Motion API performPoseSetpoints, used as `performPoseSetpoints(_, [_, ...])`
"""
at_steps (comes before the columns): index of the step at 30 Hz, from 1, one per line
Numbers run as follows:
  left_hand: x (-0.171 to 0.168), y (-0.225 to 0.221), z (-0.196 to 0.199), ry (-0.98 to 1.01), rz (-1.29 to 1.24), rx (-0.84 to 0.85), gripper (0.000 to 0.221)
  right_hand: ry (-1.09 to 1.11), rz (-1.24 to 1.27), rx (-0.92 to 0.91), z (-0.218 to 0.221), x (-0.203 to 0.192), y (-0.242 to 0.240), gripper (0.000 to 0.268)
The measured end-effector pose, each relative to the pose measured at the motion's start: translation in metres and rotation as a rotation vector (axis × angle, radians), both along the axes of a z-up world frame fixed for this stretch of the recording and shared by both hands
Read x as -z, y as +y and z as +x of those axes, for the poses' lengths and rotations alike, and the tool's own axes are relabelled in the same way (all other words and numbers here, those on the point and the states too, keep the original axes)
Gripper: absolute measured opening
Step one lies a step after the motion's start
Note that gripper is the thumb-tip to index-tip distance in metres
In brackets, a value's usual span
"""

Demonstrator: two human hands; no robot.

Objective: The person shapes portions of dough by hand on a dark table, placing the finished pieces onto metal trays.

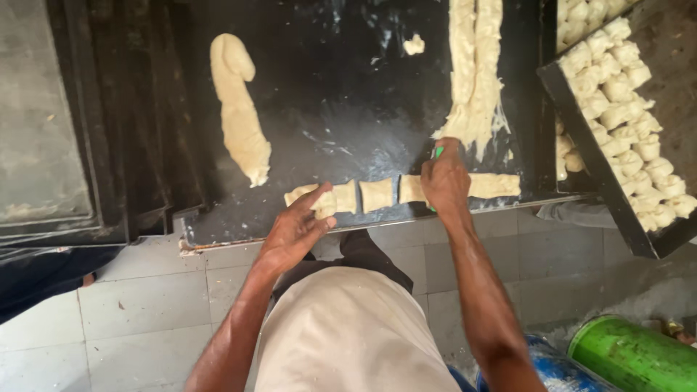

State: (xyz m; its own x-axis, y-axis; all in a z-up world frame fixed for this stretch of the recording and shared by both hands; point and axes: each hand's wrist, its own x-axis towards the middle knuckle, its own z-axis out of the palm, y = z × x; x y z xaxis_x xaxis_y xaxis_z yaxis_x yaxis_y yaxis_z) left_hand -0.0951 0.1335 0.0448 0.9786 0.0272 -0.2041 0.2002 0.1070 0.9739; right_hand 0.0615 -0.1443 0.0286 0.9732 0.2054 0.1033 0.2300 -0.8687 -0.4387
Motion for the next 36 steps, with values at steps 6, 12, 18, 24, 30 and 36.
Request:
performPoseSetpoints(6, [-0.012,-0.027,0.014,0.465,0.297,-0.033,0.066,0.026,0.052,0.082,0.016,-0.022,-0.037,0.038])
performPoseSetpoints(12, [-0.01,-0.042,0.031,0.289,0.197,-0.093,0.049,0.014,0.072,0.109,0.029,-0.051,-0.067,0.037])
performPoseSetpoints(18, [0.01,-0.063,0.039,0.294,-0.313,-0.111,0.057,-0.04,-0.009,-0.015,0.046,-0.046,-0.096,0.04])
performPoseSetpoints(24, [0.0,-0.084,0.045,0.291,-0.163,-0.229,0.065,0.061,-0.132,0.056,0.052,-0.044,-0.131,0.037])
performPoseSetpoints(30, [0.0,-0.124,0.077,0.239,-0.122,-0.064,0.047,-0.307,-0.129,-0.392,0.138,-0.055,-0.128,0.061])
performPoseSetpoints(36, [0.006,-0.129,0.094,0.205,-0.24,-0.036,0.062,0.12,-0.092,-0.431,0.126,-0.083,-0.17,0.037])
